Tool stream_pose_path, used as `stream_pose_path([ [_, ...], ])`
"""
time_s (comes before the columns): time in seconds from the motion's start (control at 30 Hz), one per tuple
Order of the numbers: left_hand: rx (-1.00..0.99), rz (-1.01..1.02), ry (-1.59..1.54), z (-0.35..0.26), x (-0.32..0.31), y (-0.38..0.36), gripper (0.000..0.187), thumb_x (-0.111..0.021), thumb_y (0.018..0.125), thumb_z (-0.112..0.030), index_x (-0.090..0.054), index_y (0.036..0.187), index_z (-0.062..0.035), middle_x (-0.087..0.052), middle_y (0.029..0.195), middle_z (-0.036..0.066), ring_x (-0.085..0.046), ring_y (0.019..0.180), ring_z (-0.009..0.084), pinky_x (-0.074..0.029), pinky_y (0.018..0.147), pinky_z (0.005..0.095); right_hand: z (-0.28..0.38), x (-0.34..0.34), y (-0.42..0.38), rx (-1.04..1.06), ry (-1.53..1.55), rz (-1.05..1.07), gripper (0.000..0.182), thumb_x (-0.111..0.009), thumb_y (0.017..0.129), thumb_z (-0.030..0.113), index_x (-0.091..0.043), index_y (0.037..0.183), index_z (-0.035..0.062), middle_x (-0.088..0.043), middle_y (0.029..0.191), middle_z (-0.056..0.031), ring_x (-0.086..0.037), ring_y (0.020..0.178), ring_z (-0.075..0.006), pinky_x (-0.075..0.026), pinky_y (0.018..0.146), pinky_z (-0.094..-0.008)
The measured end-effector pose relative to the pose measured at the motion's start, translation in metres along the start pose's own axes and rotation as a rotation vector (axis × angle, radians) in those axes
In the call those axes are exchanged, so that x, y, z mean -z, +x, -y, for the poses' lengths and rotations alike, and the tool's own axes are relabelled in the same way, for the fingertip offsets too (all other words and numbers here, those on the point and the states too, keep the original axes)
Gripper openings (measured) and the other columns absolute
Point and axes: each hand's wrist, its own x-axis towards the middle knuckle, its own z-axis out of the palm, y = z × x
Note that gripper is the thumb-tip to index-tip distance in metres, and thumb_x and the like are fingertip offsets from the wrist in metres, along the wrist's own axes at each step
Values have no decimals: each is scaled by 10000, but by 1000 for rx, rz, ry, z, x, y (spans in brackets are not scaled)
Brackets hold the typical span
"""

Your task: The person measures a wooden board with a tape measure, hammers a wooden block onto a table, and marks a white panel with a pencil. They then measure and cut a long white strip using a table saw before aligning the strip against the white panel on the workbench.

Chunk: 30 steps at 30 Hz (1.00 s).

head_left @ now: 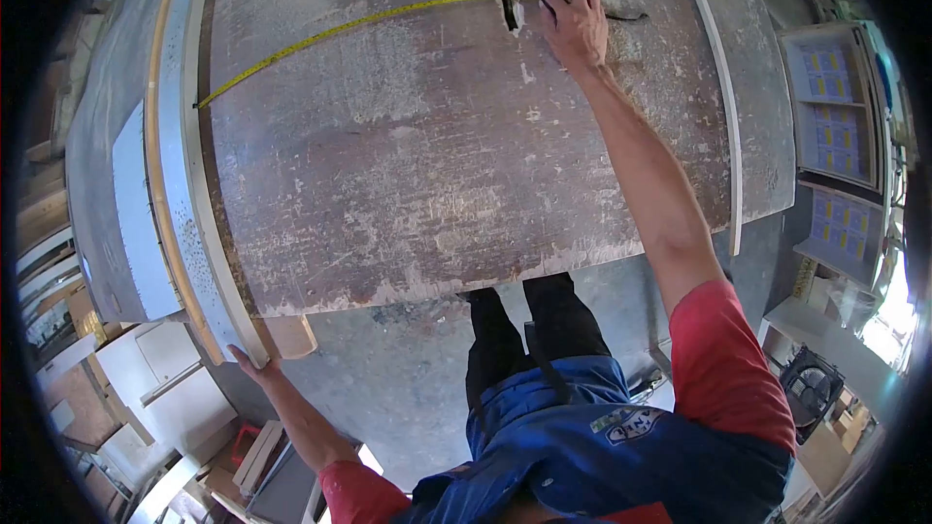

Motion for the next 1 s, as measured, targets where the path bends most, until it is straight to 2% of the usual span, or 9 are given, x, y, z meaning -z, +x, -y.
stream_pose_path([
  [0.1,64,43,87,-9,16,11,657,-561,912,-510,-410,1397,-93,-559,1291,102,-574,1131,297,-498,929,456,-6,-7,1,-46,21,54,328,-655,830,198,-665,1155,240,-514,1218,-50,-483,1136,-306,-452,938,-450],
  [0.2,-3,35,140,-8,17,7,709,-578,895,-533,-387,1406,-80,-557,1289,115,-573,1134,302,-500,935,456,-13,-12,6,-10,43,4,324,-660,828,201,-668,1150,239,-516,1205,-45,-489,1118,-301,-454,927,-452],
  [0.23,36,-22,141,-10,16,9,725,-595,883,-533,-377,1409,-84,-555,1293,116,-574,1139,300,-513,929,454,-15,-12,4,15,45,-18,335,-659,828,180,-658,1159,235,-522,1197,-42,-498,1109,-304,-463,915,-444],
  [0.43,-25,-53,102,-8,19,14,696,-613,873,-517,-415,1391,-97,-576,1268,113,-582,1134,284,-523,913,445,7,16,8,20,4,-27,350,-647,842,161,-632,1186,221,-539,1182,-53,-517,1091,-318,-470,899,-441],
  [0.5,-47,-17,101,-6,19,13,700,-618,865,-526,-427,1385,-98,-583,1259,110,-583,1133,283,-519,917,445,20,39,15,-242,100,389,329,-523,952,236,-590,1259,139,-468,1326,-136,-431,1226,-350,-414,1011,-448],
  [0.53,-61,15,95,-4,19,13,705,-623,857,-535,-439,1379,-98,-589,1251,108,-583,1132,282,-515,921,446,19,37,10,-249,105,388,329,-523,952,236,-590,1259,139,-468,1326,-136,-431,1226,-350,-414,1011,-448],
  [0.6,-108,42,90,0,19,15,699,-617,861,-538,-446,1375,-95,-577,1269,108,-568,1151,280,-495,949,446,11,22,4,-85,0,210,335,-526,918,198,-607,1238,137,-504,1262,-151,-461,1174,-354,-433,969,-441],
  [0.77,-152,42,58,13,17,24,694,-610,867,-540,-451,1372,-91,-562,1290,107,-552,1173,278,-473,979,445,9,13,-5,-86,67,68,313,-523,911,209,-635,1195,141,-510,1233,-151,-470,1154,-347,-441,939,-451],
  [1.0,-136,29,36,37,0,31,695,-609,868,-538,-448,1374,-89,-559,1293,108,-548,1177,278,-469,983,445,6,10,-4,-111,45,95,317,-564,885,206,-641,1189,155,-517,1208,-123,-482,1137,-322,-445,934,-440],
])
